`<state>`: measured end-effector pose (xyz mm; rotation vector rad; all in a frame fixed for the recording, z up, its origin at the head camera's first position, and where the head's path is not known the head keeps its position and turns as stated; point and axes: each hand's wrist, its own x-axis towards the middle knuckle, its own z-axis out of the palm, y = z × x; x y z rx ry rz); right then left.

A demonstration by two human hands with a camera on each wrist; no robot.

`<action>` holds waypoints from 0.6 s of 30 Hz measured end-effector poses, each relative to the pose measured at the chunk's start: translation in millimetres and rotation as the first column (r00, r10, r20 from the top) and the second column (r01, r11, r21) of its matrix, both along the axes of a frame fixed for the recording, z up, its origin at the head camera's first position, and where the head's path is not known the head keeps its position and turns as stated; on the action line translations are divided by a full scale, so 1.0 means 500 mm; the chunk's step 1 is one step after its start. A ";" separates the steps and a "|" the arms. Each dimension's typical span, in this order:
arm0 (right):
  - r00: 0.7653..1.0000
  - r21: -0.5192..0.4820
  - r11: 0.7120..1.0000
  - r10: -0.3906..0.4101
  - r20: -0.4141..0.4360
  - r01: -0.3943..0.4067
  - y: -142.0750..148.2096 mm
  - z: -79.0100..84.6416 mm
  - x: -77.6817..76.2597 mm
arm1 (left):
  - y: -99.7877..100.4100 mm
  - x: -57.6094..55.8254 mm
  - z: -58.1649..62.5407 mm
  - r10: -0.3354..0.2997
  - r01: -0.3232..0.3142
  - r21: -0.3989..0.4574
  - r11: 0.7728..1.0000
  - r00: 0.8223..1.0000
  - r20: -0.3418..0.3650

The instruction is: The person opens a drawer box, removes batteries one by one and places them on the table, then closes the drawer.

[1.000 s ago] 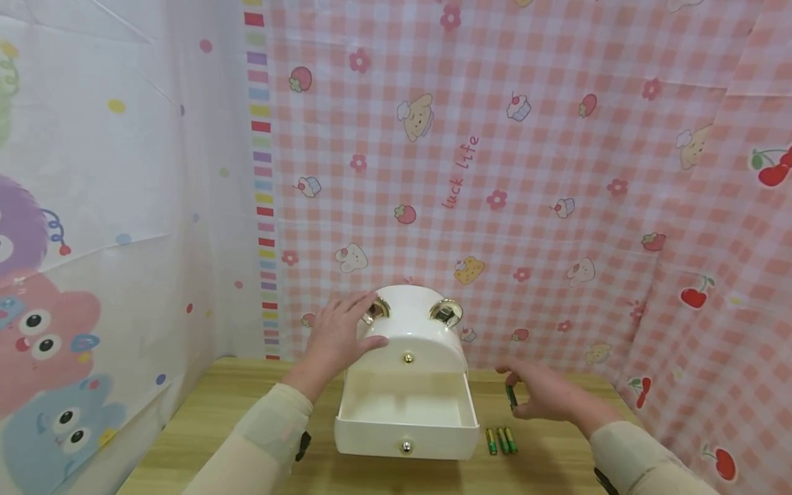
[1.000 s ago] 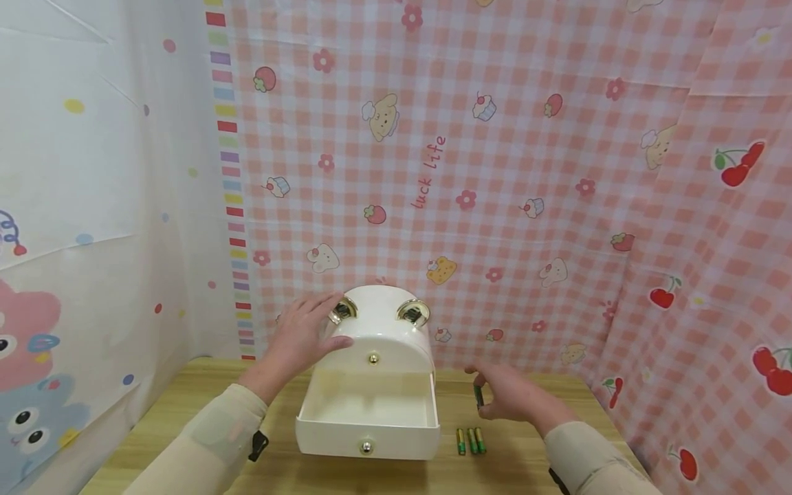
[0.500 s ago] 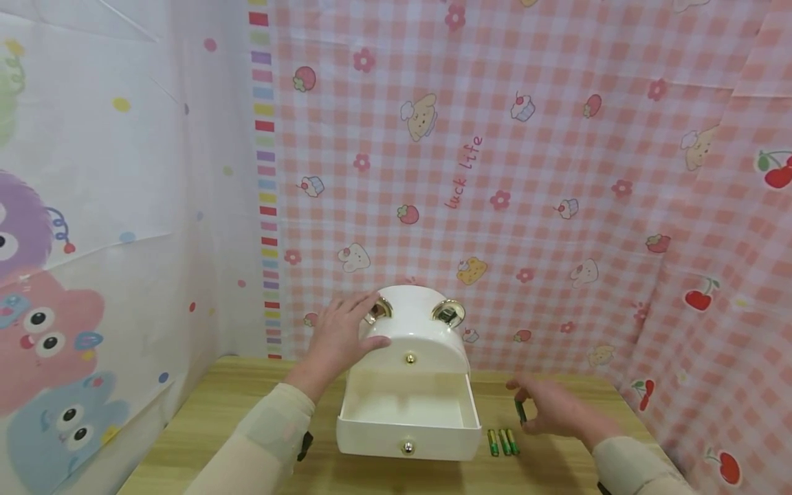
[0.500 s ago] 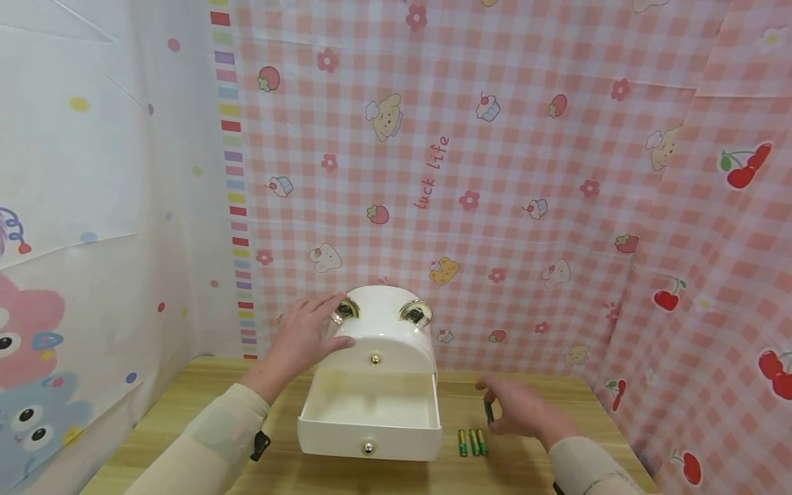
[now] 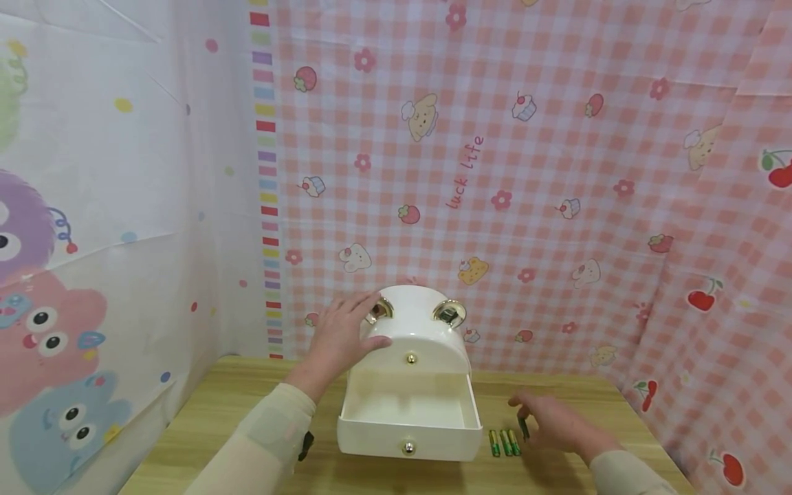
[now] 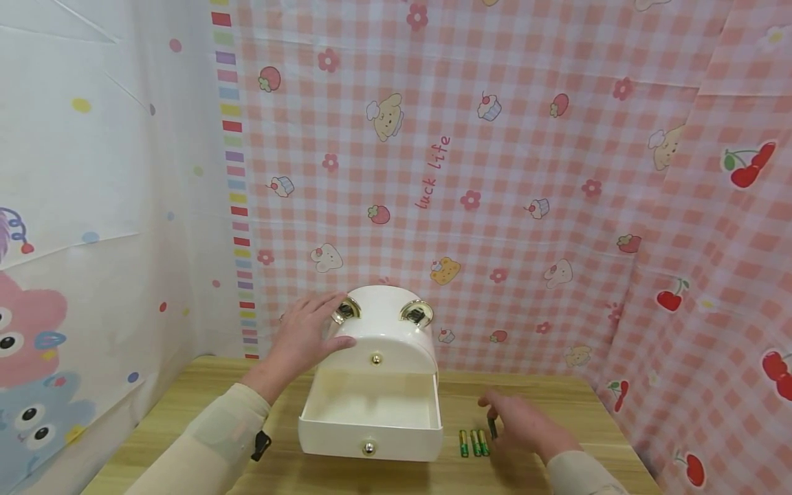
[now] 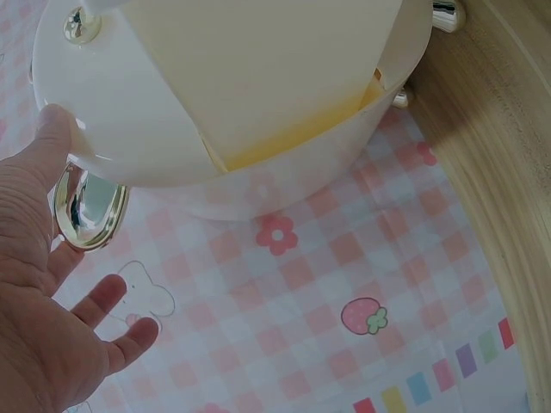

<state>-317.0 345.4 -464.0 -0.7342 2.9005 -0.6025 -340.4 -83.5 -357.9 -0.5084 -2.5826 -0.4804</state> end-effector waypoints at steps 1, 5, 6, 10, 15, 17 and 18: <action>1.000 0.003 1.000 -0.001 -0.003 0.001 0.001 -0.004 -0.001 | 0.000 0.000 0.000 0.001 -0.001 0.001 1.000 1.000 0.002; 1.000 0.008 1.000 -0.016 0.006 0.016 0.003 -0.016 -0.003 | 0.000 0.000 0.000 0.002 -0.002 0.003 1.000 1.000 0.002; 1.000 0.003 1.000 -0.019 0.014 0.019 0.004 -0.019 -0.003 | 0.000 0.000 -0.001 0.002 -0.002 0.003 1.000 1.000 0.001; 0.999 -0.012 0.999 -0.039 0.036 0.039 0.006 -0.034 -0.003 | -0.001 -0.002 -0.002 0.005 -0.005 0.002 1.000 1.000 -0.005; 0.999 -0.009 0.999 -0.038 0.010 0.038 0.006 -0.050 -0.006 | -0.001 -0.004 -0.004 -0.001 0.001 0.005 1.000 1.000 -0.002; 0.999 -0.004 0.999 -0.033 0.004 0.033 0.007 -0.055 -0.007 | -0.001 -0.005 -0.003 0.000 0.000 0.005 1.000 1.000 0.001; 0.999 -0.004 0.999 -0.032 0.003 0.032 0.006 -0.056 -0.008 | 0.000 -0.005 -0.003 0.003 -0.003 0.004 1.000 1.000 0.003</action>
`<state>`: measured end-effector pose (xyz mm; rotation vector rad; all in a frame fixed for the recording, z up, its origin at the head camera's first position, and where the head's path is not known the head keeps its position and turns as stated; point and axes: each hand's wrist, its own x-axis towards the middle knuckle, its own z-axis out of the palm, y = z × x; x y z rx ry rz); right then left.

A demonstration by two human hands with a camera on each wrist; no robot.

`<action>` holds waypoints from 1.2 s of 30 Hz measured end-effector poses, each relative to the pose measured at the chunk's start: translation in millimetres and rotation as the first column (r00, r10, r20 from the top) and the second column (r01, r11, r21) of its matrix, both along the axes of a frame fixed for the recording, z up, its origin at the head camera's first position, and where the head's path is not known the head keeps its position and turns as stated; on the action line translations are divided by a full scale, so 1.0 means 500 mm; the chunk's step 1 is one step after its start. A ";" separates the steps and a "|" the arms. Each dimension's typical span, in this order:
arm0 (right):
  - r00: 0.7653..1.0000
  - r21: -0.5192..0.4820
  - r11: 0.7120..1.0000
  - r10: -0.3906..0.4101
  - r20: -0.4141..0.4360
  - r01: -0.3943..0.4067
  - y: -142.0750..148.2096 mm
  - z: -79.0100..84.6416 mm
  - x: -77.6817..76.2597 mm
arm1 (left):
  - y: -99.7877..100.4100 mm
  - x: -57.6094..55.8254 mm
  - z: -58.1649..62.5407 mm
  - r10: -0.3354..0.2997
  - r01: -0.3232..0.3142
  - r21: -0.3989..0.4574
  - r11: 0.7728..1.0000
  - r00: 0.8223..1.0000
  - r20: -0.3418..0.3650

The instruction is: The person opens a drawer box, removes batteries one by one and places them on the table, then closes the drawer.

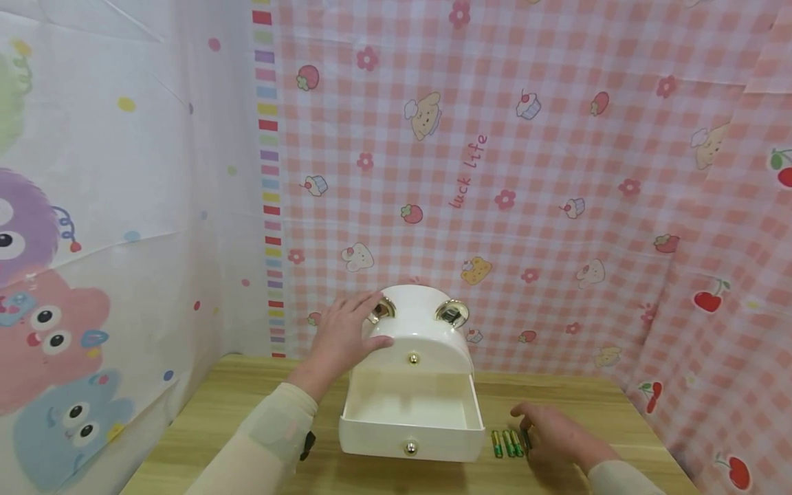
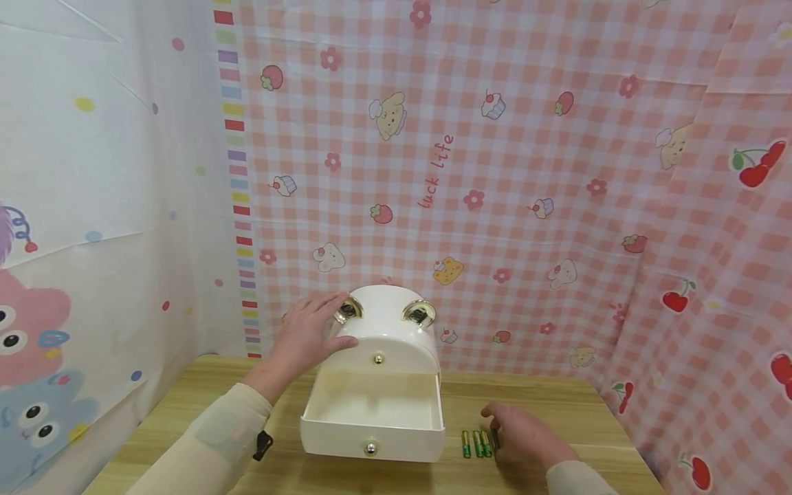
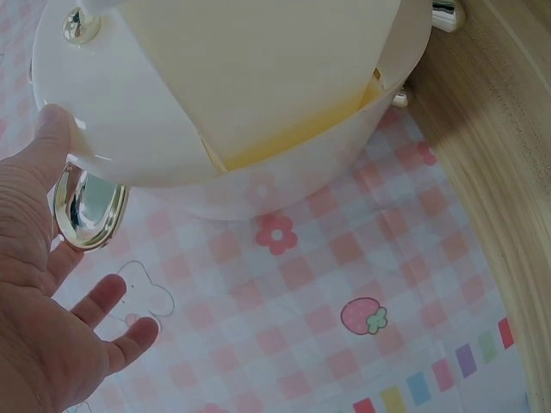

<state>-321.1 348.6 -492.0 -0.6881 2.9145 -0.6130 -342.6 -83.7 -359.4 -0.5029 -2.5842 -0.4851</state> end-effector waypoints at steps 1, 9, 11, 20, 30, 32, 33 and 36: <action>1.000 0.000 1.000 0.001 0.000 -0.001 0.000 -0.001 0.000 | 0.000 0.000 0.000 0.003 -0.003 -0.001 1.000 1.000 0.003; 1.000 0.008 1.000 0.005 0.012 -0.005 0.002 -0.003 0.001 | -0.001 0.000 0.001 0.002 -0.002 -0.001 1.000 1.000 -0.005; 1.000 0.012 1.000 0.008 0.010 -0.008 0.001 -0.002 0.001 | -0.001 0.000 0.000 -0.004 0.004 0.002 1.000 1.000 -0.011; 1.000 0.032 0.999 -0.010 0.007 0.010 -0.007 -0.005 0.001 | -0.001 0.002 0.000 -0.011 0.011 0.004 1.000 1.000 -0.017; 1.000 0.048 0.999 -0.012 -0.001 0.012 -0.008 -0.009 0.000 | -0.001 -0.001 -0.004 -0.011 0.011 0.008 1.000 1.000 -0.025; 1.000 0.048 0.999 -0.015 0.003 0.014 -0.009 -0.009 0.000 | -0.001 -0.001 -0.004 -0.010 0.010 0.010 1.000 1.000 -0.025; 1.000 0.049 0.999 -0.016 0.005 0.015 -0.009 -0.009 0.000 | -0.001 -0.001 -0.005 -0.009 0.009 0.010 1.000 1.000 -0.024; 1.000 0.048 0.999 -0.019 0.006 0.019 -0.010 -0.010 0.000 | -0.001 -0.001 -0.004 -0.006 0.006 0.009 1.000 1.000 -0.019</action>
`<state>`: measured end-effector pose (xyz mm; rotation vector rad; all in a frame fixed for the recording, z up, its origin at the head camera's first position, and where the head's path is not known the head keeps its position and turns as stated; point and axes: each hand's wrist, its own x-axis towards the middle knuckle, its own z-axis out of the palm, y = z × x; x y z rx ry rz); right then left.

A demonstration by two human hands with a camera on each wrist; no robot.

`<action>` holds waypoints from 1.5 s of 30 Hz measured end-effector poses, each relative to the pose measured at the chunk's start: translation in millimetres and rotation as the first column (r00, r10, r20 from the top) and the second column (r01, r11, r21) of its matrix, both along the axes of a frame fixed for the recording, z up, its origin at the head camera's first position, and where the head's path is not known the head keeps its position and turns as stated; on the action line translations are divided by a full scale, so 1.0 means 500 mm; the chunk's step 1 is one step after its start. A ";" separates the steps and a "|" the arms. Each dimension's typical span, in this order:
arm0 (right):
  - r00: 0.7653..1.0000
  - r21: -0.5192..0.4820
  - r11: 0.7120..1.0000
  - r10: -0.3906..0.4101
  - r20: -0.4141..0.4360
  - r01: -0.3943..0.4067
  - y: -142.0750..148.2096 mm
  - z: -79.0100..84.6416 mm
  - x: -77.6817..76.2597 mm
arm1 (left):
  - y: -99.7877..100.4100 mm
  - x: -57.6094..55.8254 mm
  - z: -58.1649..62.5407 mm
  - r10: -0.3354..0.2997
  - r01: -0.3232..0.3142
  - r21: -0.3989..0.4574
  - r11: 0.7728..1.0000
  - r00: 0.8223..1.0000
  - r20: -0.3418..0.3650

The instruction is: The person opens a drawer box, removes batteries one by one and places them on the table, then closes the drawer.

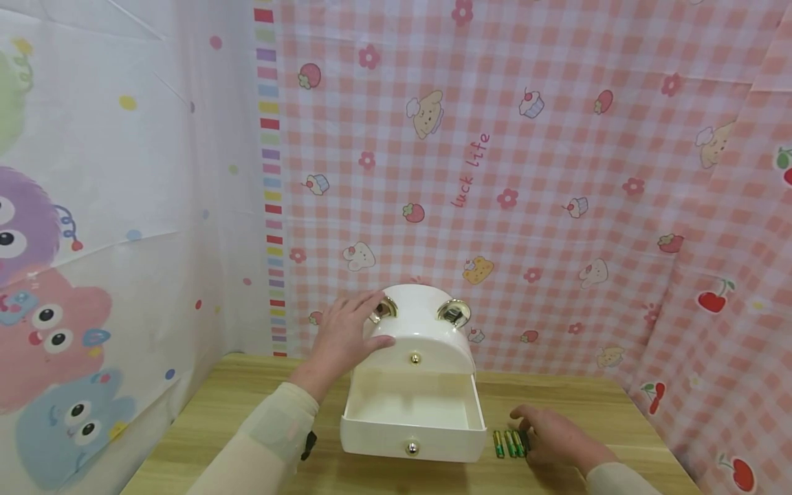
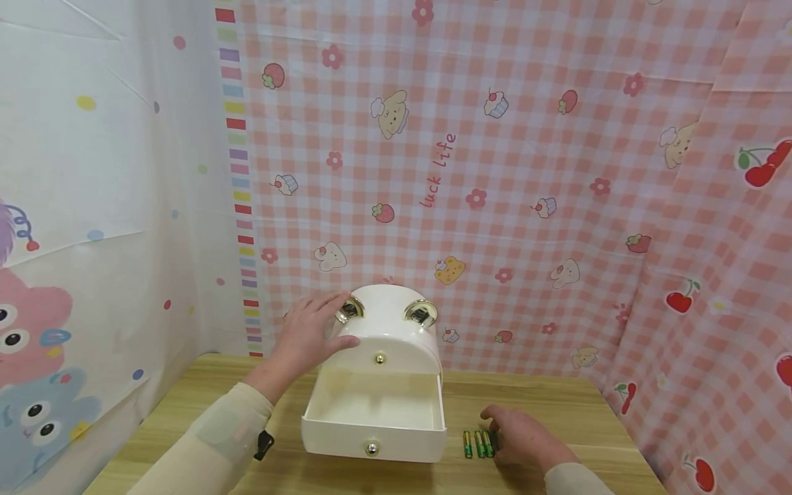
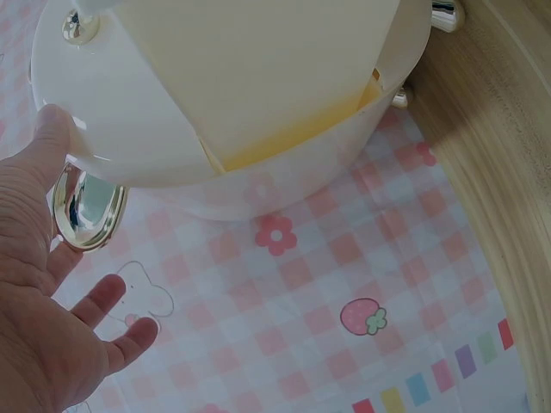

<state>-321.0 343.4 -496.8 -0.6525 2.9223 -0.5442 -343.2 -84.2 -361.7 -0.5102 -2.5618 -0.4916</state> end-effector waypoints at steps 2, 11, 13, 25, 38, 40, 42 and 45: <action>1.000 0.000 1.000 -0.004 -0.002 0.004 0.000 -0.001 0.001 | 0.000 0.000 0.001 0.001 -0.001 -0.001 1.000 1.000 0.002; 1.000 -0.007 1.000 -0.010 -0.009 0.010 0.001 -0.005 0.001 | 0.000 0.000 0.002 -0.002 0.003 -0.005 1.000 1.000 0.012; 1.000 -0.003 1.000 -0.009 -0.016 0.009 0.001 -0.005 0.002 | 0.000 0.000 0.002 -0.003 0.003 -0.005 1.000 1.000 0.015; 0.989 -0.069 0.988 -0.137 0.051 0.141 -0.013 0.013 0.014 | -0.001 0.002 0.003 -0.012 0.012 -0.009 1.000 1.000 0.008; 0.984 -0.250 0.968 0.043 0.170 0.001 -0.077 0.040 0.085 | -0.001 0.002 0.007 0.002 -0.002 -0.017 1.000 1.000 0.007; 0.960 -0.331 0.943 0.072 0.272 0.023 -0.093 0.041 0.096 | -0.001 0.002 0.006 0.003 -0.003 -0.018 1.000 1.000 0.006; 0.920 -0.407 0.912 0.122 0.372 0.044 -0.108 0.042 0.104 | -0.001 0.002 0.005 0.001 0.000 -0.016 1.000 1.000 0.004; 0.837 -0.512 0.856 0.230 0.496 0.068 -0.126 0.040 0.117 | 0.000 0.002 0.004 -0.003 0.003 -0.015 1.000 1.000 -0.003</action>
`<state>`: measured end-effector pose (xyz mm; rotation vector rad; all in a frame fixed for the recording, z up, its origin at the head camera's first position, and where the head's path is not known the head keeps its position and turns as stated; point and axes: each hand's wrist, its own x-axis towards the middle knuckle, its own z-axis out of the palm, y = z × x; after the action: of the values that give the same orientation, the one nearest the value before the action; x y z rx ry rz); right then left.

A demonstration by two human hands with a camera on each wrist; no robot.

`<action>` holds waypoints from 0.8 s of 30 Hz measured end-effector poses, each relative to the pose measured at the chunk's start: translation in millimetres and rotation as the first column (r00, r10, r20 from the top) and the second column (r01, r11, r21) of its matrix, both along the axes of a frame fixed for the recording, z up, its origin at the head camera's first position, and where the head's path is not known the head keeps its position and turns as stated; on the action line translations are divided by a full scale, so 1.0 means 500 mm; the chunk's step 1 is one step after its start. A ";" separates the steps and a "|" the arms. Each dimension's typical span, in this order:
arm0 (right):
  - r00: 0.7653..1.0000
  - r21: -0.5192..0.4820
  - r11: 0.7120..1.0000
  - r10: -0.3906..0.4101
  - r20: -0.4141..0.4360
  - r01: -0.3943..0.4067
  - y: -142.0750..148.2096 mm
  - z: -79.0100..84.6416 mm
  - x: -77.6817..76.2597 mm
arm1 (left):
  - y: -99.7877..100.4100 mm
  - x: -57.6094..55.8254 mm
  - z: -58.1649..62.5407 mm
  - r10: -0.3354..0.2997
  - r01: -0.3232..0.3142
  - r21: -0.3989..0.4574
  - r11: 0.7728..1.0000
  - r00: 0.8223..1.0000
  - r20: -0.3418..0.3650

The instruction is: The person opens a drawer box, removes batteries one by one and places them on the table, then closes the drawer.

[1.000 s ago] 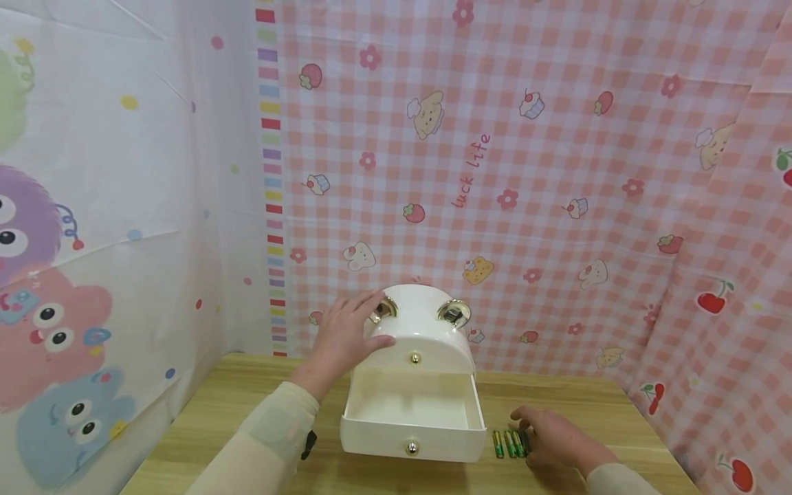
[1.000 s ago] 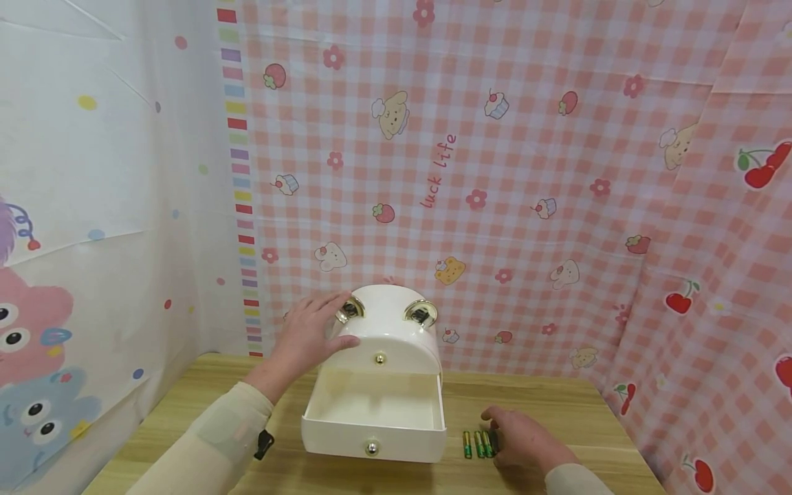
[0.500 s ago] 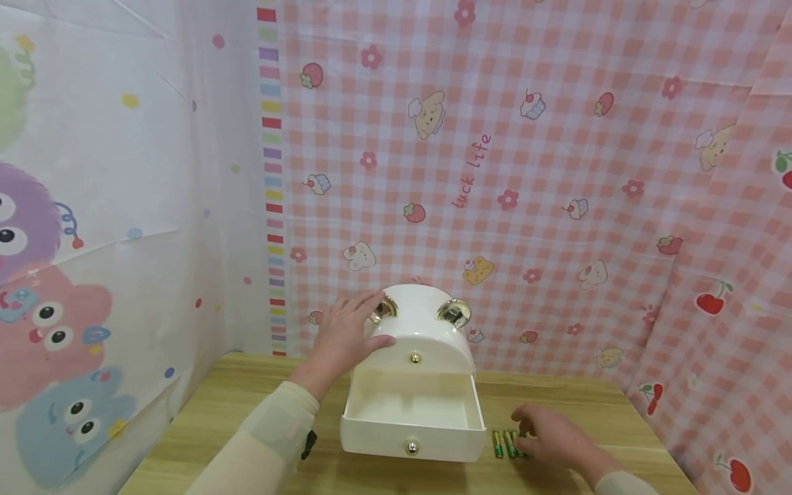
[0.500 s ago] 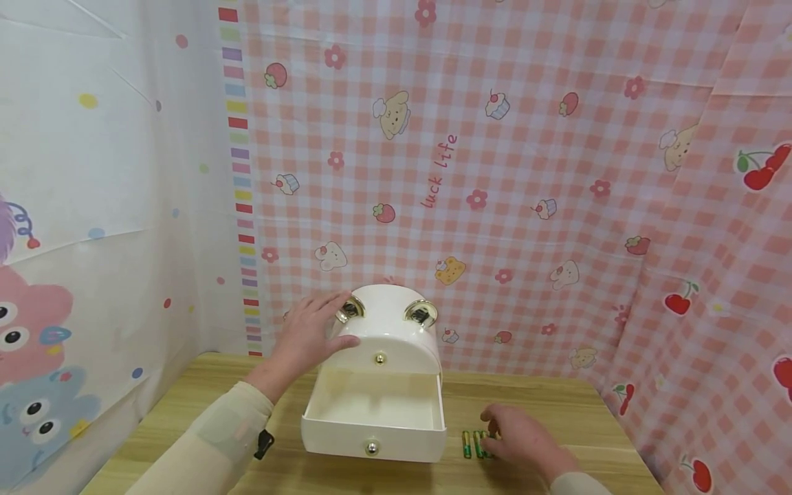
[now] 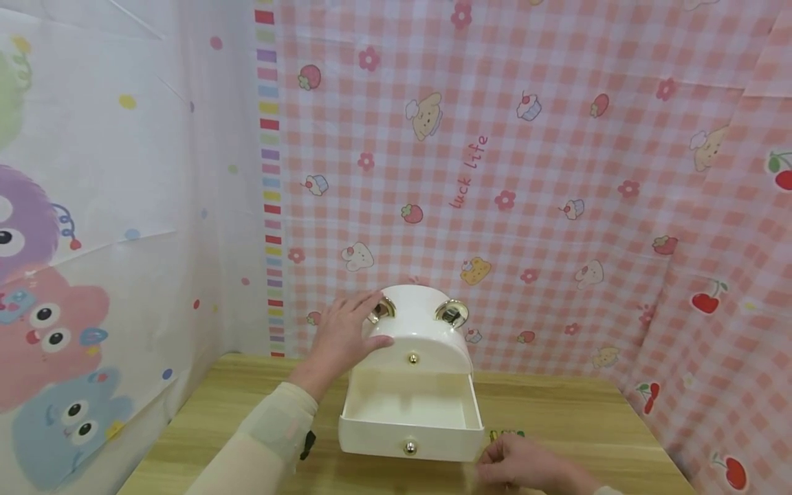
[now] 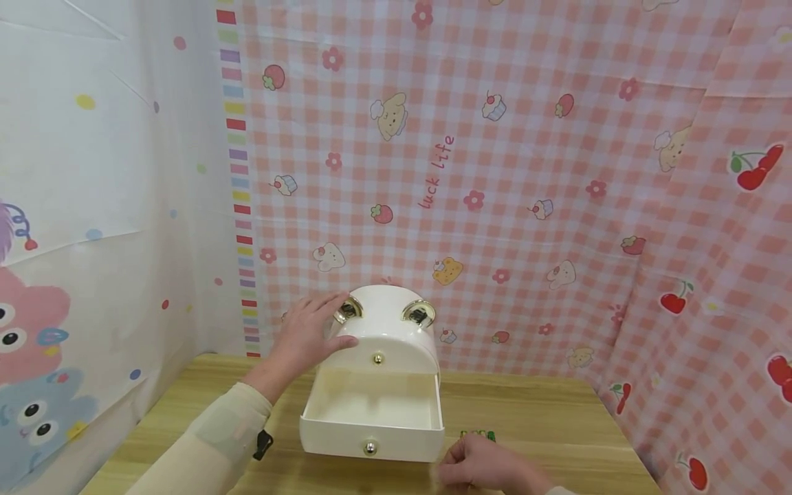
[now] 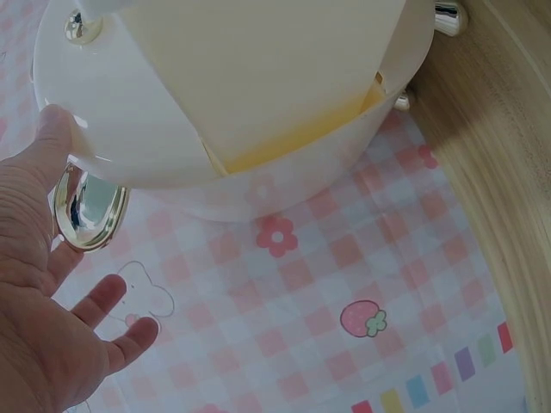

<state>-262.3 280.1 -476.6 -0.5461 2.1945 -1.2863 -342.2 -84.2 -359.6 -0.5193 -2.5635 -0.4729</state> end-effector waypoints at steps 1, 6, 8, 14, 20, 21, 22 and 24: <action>0.999 -0.036 0.999 0.020 0.040 -0.019 -0.005 -0.002 0.005 | 0.000 0.000 0.000 -0.001 0.001 0.001 1.000 1.000 -0.002; 0.978 -0.141 0.990 0.036 0.207 -0.007 -0.033 -0.016 0.025 | -0.001 0.000 -0.002 0.001 -0.001 0.000 1.000 1.000 -0.005; 0.966 -0.162 0.986 0.009 0.259 0.034 -0.045 -0.021 0.032 | -0.001 0.001 -0.001 -0.002 0.002 0.001 1.000 1.000 -0.002; 0.935 -0.217 0.959 -0.099 0.341 0.180 -0.079 -0.029 0.058 | 0.000 0.002 0.000 -0.009 0.009 0.001 1.000 1.000 0.001; 0.912 -0.311 0.911 -0.138 0.387 0.270 -0.128 -0.032 0.072 | -0.001 0.000 -0.002 0.000 0.000 -0.006 1.000 1.000 0.001; 0.907 -0.327 0.902 -0.142 0.396 0.283 -0.136 -0.032 0.073 | -0.001 0.000 -0.001 0.000 0.000 -0.007 1.000 1.000 0.001; 0.906 -0.337 0.893 -0.153 0.395 0.298 -0.144 -0.033 0.074 | -0.001 0.000 -0.001 0.000 0.000 -0.007 1.000 1.000 0.003; 0.902 -0.354 0.876 -0.179 0.393 0.328 -0.160 -0.034 0.075 | -0.001 0.001 0.000 -0.002 0.002 -0.007 1.000 1.000 0.010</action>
<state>-224.8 200.3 -493.9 -0.1498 1.7411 -1.8557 -341.5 -84.7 -359.6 -0.5226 -2.5750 -0.4687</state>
